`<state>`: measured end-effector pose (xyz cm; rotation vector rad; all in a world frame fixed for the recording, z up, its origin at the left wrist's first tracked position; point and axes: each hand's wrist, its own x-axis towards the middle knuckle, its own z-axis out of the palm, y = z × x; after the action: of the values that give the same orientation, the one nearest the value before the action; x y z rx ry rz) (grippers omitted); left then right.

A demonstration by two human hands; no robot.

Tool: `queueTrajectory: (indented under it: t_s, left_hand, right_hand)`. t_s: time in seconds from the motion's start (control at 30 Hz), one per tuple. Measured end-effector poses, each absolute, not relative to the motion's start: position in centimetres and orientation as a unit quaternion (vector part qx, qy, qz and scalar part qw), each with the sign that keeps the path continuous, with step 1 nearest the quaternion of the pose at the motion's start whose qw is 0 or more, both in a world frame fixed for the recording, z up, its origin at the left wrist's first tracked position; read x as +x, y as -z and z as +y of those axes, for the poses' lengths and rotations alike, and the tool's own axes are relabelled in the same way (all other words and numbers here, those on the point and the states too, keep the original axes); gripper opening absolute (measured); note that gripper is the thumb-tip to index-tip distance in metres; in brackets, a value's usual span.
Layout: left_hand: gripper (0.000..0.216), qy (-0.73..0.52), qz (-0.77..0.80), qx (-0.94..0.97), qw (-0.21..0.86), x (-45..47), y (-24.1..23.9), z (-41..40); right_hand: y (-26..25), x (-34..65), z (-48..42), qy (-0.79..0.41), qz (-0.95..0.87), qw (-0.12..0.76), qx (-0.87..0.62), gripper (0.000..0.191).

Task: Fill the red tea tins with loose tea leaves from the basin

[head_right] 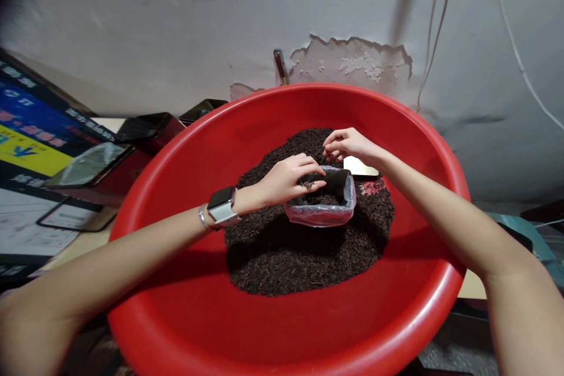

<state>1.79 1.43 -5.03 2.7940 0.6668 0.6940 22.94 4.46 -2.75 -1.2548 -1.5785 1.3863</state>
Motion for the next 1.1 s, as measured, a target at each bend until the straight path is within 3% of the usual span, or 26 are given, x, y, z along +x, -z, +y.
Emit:
queueTrajectory:
  t_s: [0.33, 0.7, 0.9, 1.1]
  left_hand:
    - [0.016, -0.223, 0.241, 0.943, 0.056, 1.6, 5.3, 2.2]
    - [0.031, -0.195, 0.209, 0.939, 0.192, 2.2, 3.9, 0.8]
    - [0.054, -0.256, 0.283, 0.83, 0.408, 2.0, 3.0, 1.4]
    - [0.055, -0.282, 0.338, 0.788, 0.431, 1.7, 2.6, 2.3]
  right_hand:
    - [2.9, 23.0, 4.6, -0.524, -0.623, 0.335, -0.474, 0.009]
    - [2.8, 22.9, 4.6, -0.535, -0.612, 0.341, -0.472, 0.014]
    - [2.3, 22.7, 4.2, -0.53, -0.632, 0.327, -0.461, 0.009]
    - [2.3, 22.6, 4.2, -0.505, -0.651, 0.327, -0.463, 0.013]
